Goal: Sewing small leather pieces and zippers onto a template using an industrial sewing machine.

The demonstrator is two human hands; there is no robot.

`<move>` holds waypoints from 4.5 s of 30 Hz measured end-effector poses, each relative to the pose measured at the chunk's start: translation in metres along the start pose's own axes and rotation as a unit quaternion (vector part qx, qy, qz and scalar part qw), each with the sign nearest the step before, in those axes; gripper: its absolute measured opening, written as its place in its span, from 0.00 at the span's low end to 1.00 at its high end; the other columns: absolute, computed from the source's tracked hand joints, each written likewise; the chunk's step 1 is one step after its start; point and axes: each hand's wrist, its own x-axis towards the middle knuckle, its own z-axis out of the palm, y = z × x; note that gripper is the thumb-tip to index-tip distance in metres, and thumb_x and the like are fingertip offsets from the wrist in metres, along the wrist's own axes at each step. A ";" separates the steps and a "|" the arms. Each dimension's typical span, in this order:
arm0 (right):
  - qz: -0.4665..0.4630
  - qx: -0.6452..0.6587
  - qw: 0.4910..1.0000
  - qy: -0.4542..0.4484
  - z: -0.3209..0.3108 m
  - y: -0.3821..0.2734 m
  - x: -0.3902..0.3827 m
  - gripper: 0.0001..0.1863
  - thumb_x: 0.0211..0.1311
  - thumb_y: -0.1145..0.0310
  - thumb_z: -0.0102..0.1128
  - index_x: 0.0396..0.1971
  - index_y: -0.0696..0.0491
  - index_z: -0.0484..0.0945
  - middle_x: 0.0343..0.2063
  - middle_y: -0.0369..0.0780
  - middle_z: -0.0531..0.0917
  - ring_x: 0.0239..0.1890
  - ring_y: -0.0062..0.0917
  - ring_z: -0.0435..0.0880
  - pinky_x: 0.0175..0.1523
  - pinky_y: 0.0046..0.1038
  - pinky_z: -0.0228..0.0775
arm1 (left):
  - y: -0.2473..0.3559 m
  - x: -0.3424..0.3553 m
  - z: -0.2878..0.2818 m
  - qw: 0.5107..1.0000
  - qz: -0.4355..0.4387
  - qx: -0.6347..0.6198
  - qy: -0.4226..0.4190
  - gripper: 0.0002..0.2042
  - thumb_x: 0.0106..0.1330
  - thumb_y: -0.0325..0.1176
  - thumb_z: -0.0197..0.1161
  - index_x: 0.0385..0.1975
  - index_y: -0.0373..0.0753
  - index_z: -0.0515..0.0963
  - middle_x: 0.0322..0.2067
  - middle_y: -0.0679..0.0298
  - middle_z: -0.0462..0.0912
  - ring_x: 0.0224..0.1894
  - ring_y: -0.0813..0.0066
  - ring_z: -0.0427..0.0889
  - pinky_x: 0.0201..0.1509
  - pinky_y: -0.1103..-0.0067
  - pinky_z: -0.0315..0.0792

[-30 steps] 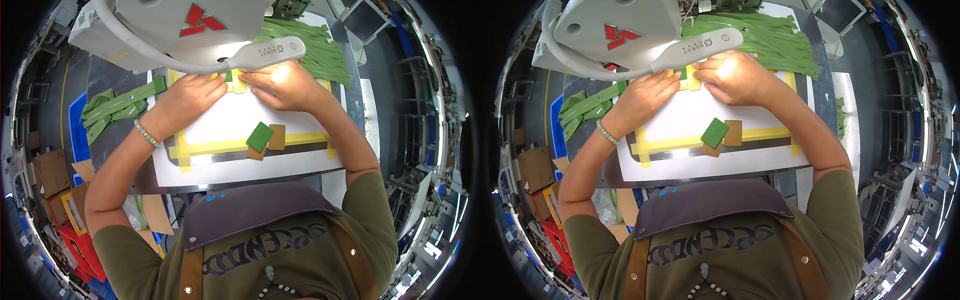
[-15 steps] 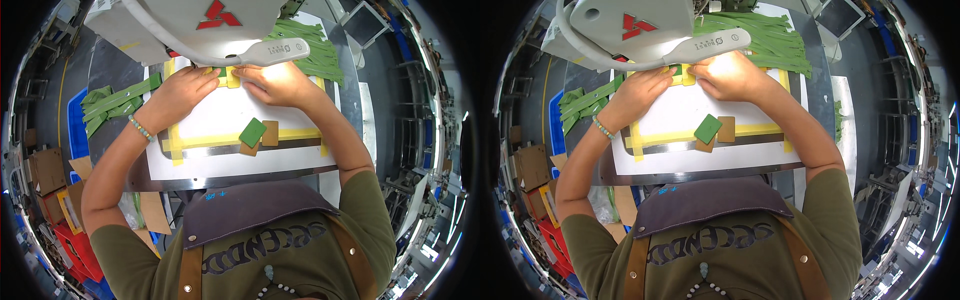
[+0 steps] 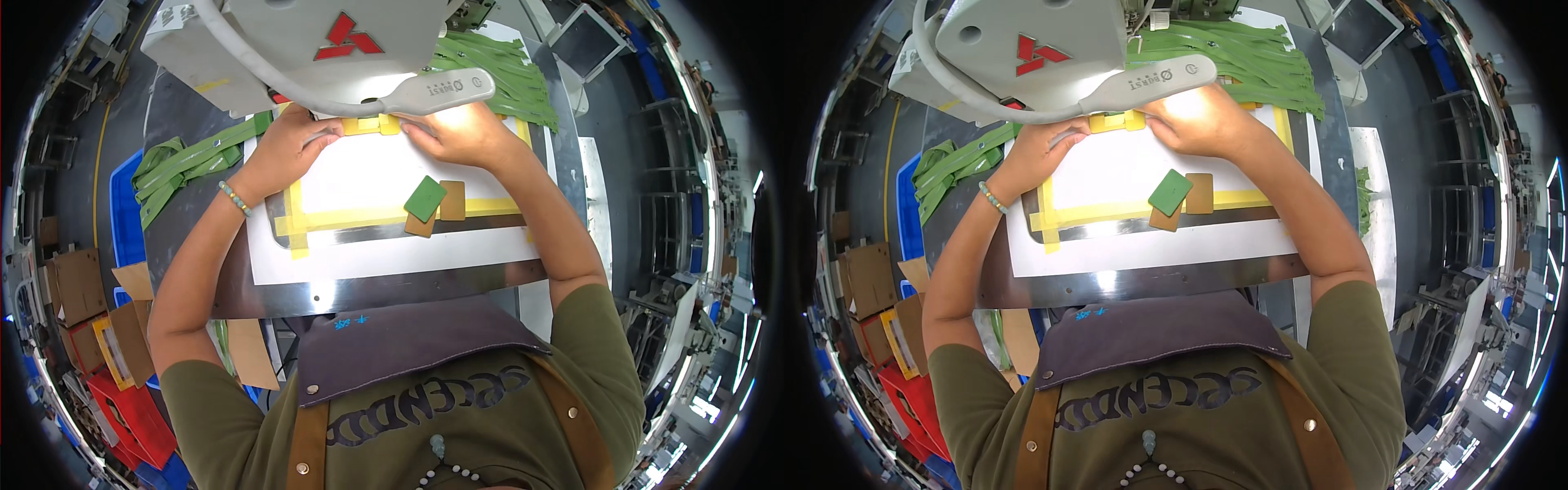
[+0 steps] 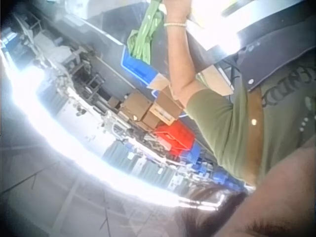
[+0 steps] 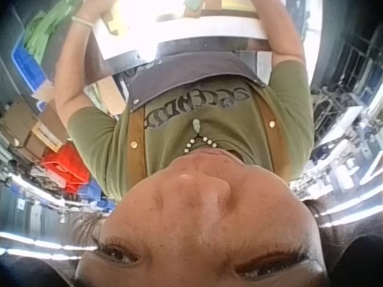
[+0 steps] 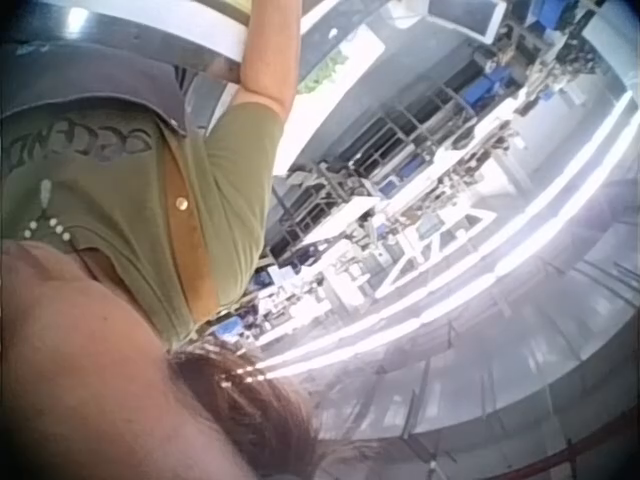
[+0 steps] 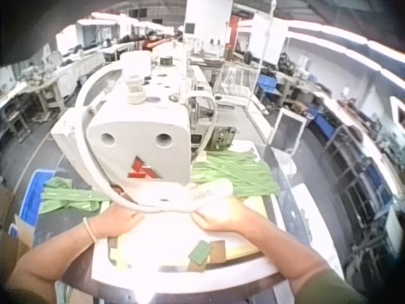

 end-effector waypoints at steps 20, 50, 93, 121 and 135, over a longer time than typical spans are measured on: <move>-0.257 0.305 0.806 0.437 -0.179 -0.115 -0.147 0.14 0.71 0.42 0.66 0.36 0.33 0.92 0.37 0.14 0.91 0.34 -0.01 0.85 0.54 0.12 0.76 | 0.012 -0.004 0.005 0.982 0.035 0.127 0.133 0.10 0.71 0.27 0.64 0.48 0.31 0.83 0.44 0.51 0.85 0.53 0.48 0.79 0.60 0.59 0.73; 0.105 0.172 0.979 0.018 -0.037 -0.051 -0.020 0.12 0.76 0.63 0.60 0.37 0.57 0.79 0.24 0.48 0.81 0.28 0.45 0.81 0.36 0.41 0.70 | 0.037 -0.012 0.019 0.980 -0.080 -0.079 0.166 0.14 0.70 0.30 0.71 0.54 0.37 0.84 0.37 0.62 0.85 0.29 0.75 0.78 0.35 0.77 0.75; 0.082 0.155 0.977 0.119 -0.010 -0.032 -0.035 0.08 0.69 0.72 0.70 0.45 0.57 0.89 0.33 0.41 0.90 0.27 0.25 0.82 0.33 0.26 0.73 | -0.038 -0.106 -0.057 0.906 -0.159 -0.036 0.390 0.18 0.86 0.36 0.48 0.55 0.31 0.84 0.52 0.55 0.90 0.56 0.67 0.86 0.65 0.72 0.76; 0.107 0.434 0.893 -0.054 -0.003 -0.061 -0.035 0.11 0.73 0.64 0.68 0.42 0.58 0.87 0.28 0.41 0.85 0.29 0.25 0.81 0.39 0.28 0.74 | 0.123 -0.043 0.025 0.964 -0.125 -0.194 0.131 0.09 0.64 0.26 0.77 0.43 0.37 0.88 0.31 0.66 0.87 0.27 0.85 0.81 0.31 0.83 0.72; 0.047 0.107 0.982 0.147 0.025 -0.010 -0.014 0.12 0.74 0.61 0.62 0.43 0.53 0.88 0.38 0.42 0.87 0.46 0.37 0.86 0.51 0.37 0.80 | 0.061 -0.023 0.000 0.969 0.124 0.102 0.190 0.11 0.61 0.16 0.72 0.42 0.34 0.86 0.42 0.58 0.90 0.40 0.66 0.89 0.40 0.76 0.82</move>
